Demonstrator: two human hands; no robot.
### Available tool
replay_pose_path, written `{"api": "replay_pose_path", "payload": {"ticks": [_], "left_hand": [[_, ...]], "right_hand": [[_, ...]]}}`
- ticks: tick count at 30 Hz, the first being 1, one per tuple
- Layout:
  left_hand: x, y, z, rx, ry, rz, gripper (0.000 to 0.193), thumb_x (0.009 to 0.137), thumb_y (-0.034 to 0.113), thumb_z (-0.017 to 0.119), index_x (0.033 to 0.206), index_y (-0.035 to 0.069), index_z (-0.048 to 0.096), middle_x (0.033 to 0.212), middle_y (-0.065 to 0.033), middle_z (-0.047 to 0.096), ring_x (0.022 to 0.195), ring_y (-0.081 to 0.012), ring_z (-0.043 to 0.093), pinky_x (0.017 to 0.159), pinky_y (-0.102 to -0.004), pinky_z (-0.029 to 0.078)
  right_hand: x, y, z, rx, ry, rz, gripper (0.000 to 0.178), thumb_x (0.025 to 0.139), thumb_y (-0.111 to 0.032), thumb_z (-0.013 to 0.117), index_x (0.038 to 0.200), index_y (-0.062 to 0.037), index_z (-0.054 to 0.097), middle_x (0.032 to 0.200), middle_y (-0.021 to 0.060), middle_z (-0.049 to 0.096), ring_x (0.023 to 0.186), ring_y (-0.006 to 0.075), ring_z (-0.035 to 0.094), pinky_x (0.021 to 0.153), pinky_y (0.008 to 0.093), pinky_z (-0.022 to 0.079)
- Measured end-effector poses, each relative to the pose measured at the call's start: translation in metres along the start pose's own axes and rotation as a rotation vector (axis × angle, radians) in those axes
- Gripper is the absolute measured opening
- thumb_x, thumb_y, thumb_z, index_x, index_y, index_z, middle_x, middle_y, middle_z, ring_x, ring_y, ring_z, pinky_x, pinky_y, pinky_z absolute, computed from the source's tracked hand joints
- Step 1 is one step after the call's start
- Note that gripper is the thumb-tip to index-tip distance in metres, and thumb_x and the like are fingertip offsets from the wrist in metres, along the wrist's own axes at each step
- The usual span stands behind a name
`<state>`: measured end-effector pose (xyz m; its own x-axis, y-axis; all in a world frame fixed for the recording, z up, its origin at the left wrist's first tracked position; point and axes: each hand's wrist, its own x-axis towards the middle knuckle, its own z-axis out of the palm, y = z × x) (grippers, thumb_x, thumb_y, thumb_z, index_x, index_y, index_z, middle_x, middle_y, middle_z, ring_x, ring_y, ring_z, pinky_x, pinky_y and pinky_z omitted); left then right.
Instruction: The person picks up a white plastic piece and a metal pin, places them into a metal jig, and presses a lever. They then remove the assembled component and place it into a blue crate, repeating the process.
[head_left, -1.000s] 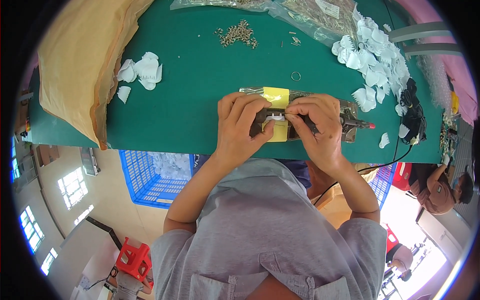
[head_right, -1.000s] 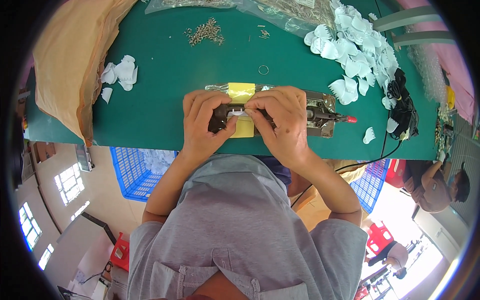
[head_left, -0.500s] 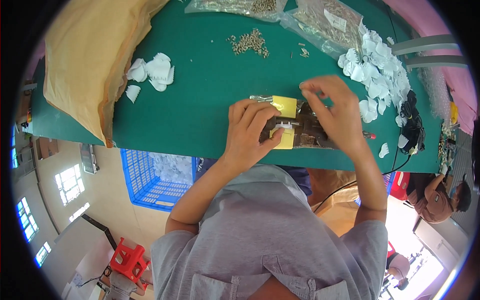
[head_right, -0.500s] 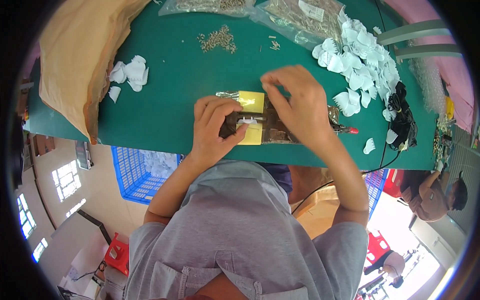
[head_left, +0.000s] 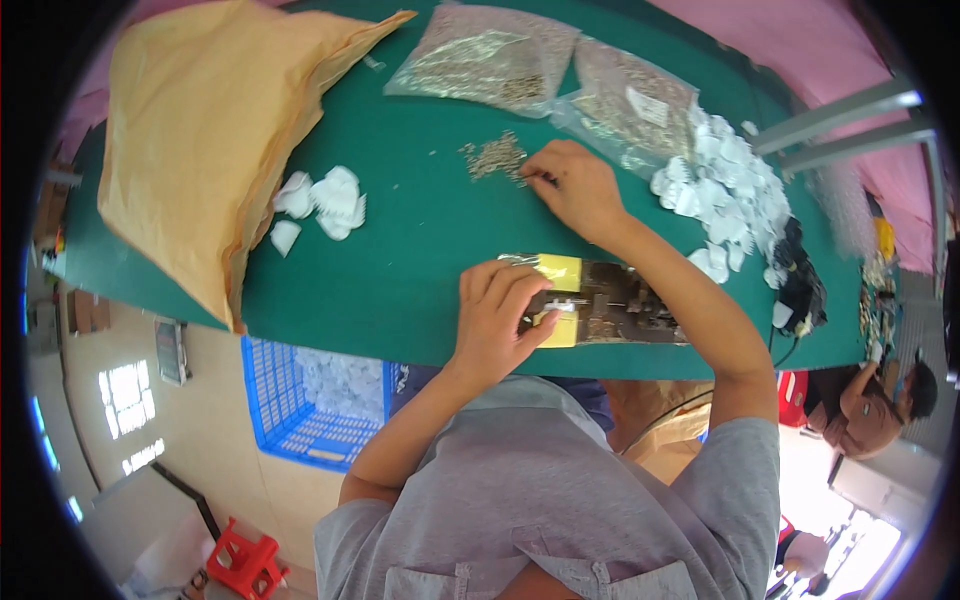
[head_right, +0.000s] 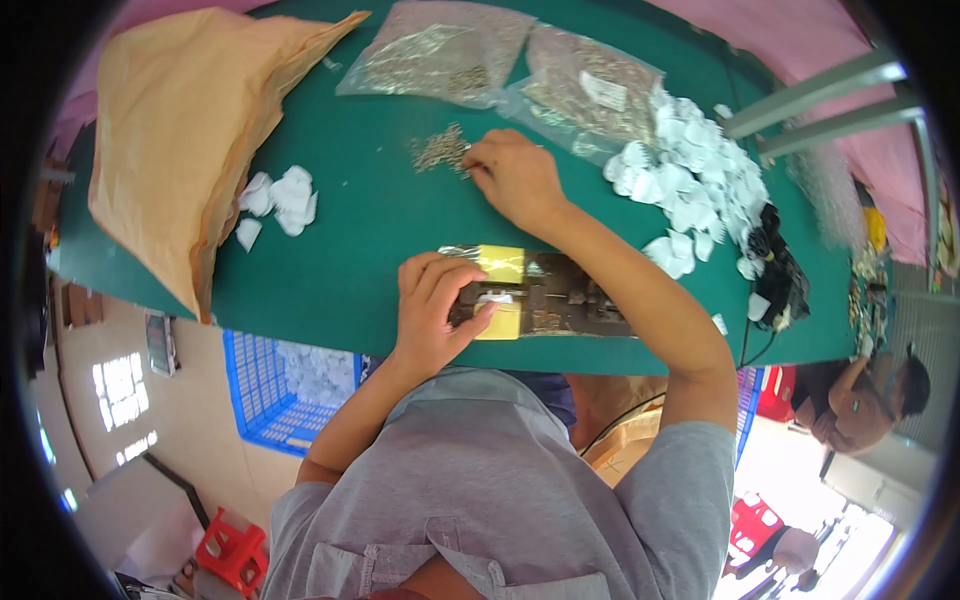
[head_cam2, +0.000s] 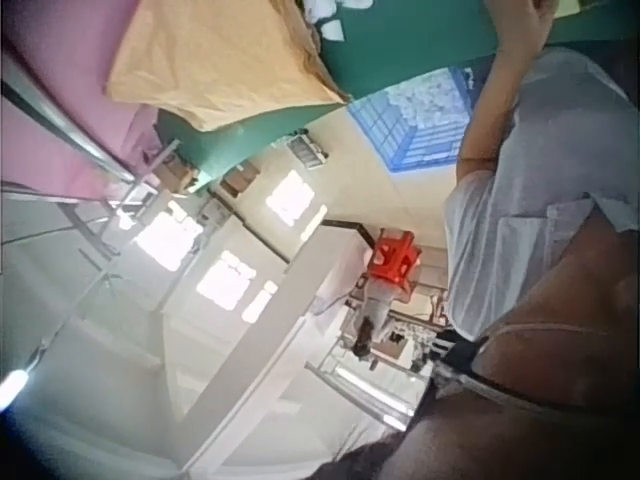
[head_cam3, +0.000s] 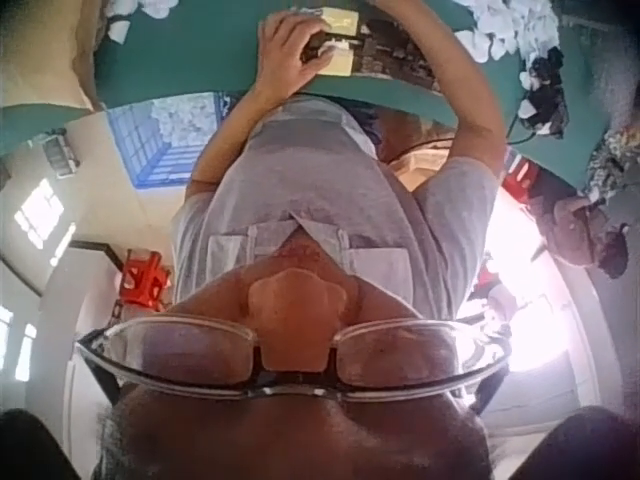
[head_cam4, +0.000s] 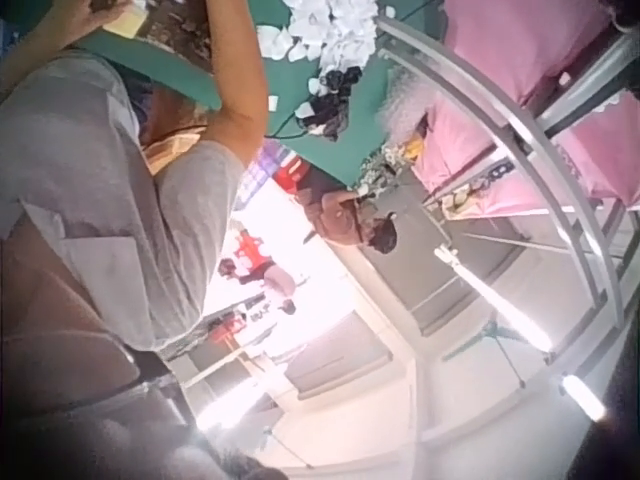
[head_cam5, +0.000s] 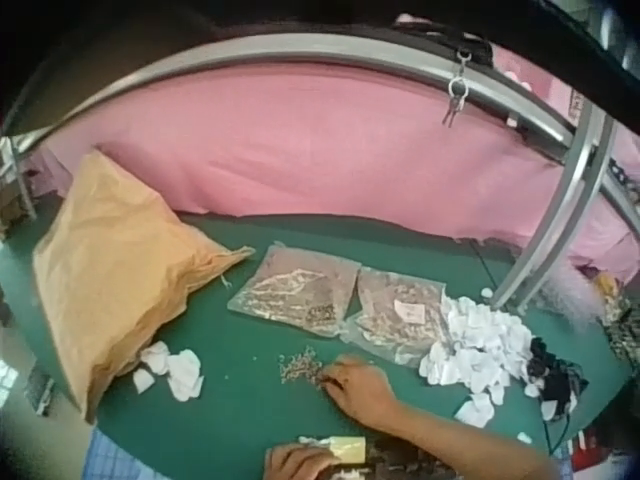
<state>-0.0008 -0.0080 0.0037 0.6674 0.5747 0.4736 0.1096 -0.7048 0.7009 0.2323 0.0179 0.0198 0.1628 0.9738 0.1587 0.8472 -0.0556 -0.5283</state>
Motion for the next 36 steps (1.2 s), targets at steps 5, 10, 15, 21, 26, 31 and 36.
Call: {"api": "replay_pose_path", "payload": {"ticks": [5, 10, 15, 21, 26, 31, 36], "left_hand": [[-0.003, 0.000, 0.000, 0.023, 0.023, -0.012, 0.040, 0.077, 0.016, 0.088, 0.112, 0.011, 0.068, 0.115, -0.0054, 0.069, 0.111, -0.0319, 0.055, 0.098, -0.0447, 0.044], [-0.001, 0.000, -0.001, 0.000, 0.010, -0.002, 0.040, 0.077, 0.015, 0.087, 0.111, 0.010, 0.068, 0.115, -0.0060, 0.068, 0.111, -0.0321, 0.055, 0.097, -0.0446, 0.044], [-0.001, 0.001, -0.001, 0.005, -0.003, -0.009, 0.040, 0.077, 0.014, 0.087, 0.112, 0.010, 0.068, 0.114, -0.0067, 0.068, 0.111, -0.0326, 0.054, 0.097, -0.0444, 0.044], [-0.001, 0.001, 0.000, -0.018, -0.013, -0.020, 0.043, 0.077, 0.011, 0.087, 0.114, 0.009, 0.067, 0.115, -0.0080, 0.069, 0.111, -0.0341, 0.054, 0.096, -0.0442, 0.046], [0.001, 0.000, 0.005, -0.110, 0.040, -0.066, 0.067, 0.077, 0.013, 0.088, 0.136, 0.009, 0.059, 0.131, -0.0111, 0.066, 0.118, -0.0356, 0.056, 0.105, -0.0467, 0.043], [-0.004, -0.004, 0.005, -0.099, -0.078, -0.096, 0.069, 0.082, 0.012, 0.085, 0.144, 0.006, 0.053, 0.123, -0.0091, 0.071, 0.128, -0.0305, 0.051, 0.106, -0.0430, 0.046], [-0.006, -0.006, 0.004, -0.170, -0.092, -0.139, 0.071, 0.081, 0.011, 0.085, 0.145, 0.008, 0.053, 0.125, -0.0073, 0.069, 0.129, -0.0309, 0.049, 0.108, -0.0445, 0.043]], "right_hand": [[-0.025, 0.033, -0.043, 0.065, 0.202, 0.074, 0.032, 0.088, -0.005, 0.073, 0.120, -0.0101, 0.075, 0.112, 0.0082, 0.074, 0.088, 0.0237, 0.073, 0.079, 0.0361, 0.059], [-0.081, 0.073, -0.116, -0.359, 0.092, 0.001, 0.039, 0.082, 0.003, 0.071, 0.118, -0.0114, 0.074, 0.115, 0.0068, 0.073, 0.103, 0.0270, 0.070, 0.084, 0.0384, 0.059], [-0.088, 0.086, -0.126, -0.356, -0.019, -0.023, 0.035, 0.081, 0.004, 0.075, 0.114, -0.0087, 0.071, 0.114, 0.0083, 0.071, 0.095, 0.0323, 0.069, 0.081, 0.0422, 0.058], [-0.076, 0.020, -0.122, 0.536, 0.122, 0.375, 0.025, 0.090, -0.004, 0.079, 0.114, -0.0004, 0.074, 0.096, 0.0075, 0.076, 0.080, 0.0126, 0.070, 0.073, 0.0300, 0.059], [-0.083, -0.049, -0.079, 0.418, -0.166, 0.057, 0.014, 0.088, -0.008, 0.080, 0.101, -0.0036, 0.080, 0.090, 0.0076, 0.076, 0.082, 0.0171, 0.070, 0.074, 0.0315, 0.056], [-0.085, -0.047, -0.064, 0.398, -0.316, -0.020, 0.015, 0.087, -0.008, 0.080, 0.102, -0.0034, 0.081, 0.091, 0.0080, 0.076, 0.085, 0.0197, 0.069, 0.076, 0.0334, 0.056], [-0.109, -0.044, -0.053, 0.468, -0.262, 0.054, 0.016, 0.090, -0.008, 0.077, 0.105, -0.0016, 0.078, 0.097, 0.0081, 0.076, 0.089, 0.0218, 0.069, 0.082, 0.0354, 0.055]]}}
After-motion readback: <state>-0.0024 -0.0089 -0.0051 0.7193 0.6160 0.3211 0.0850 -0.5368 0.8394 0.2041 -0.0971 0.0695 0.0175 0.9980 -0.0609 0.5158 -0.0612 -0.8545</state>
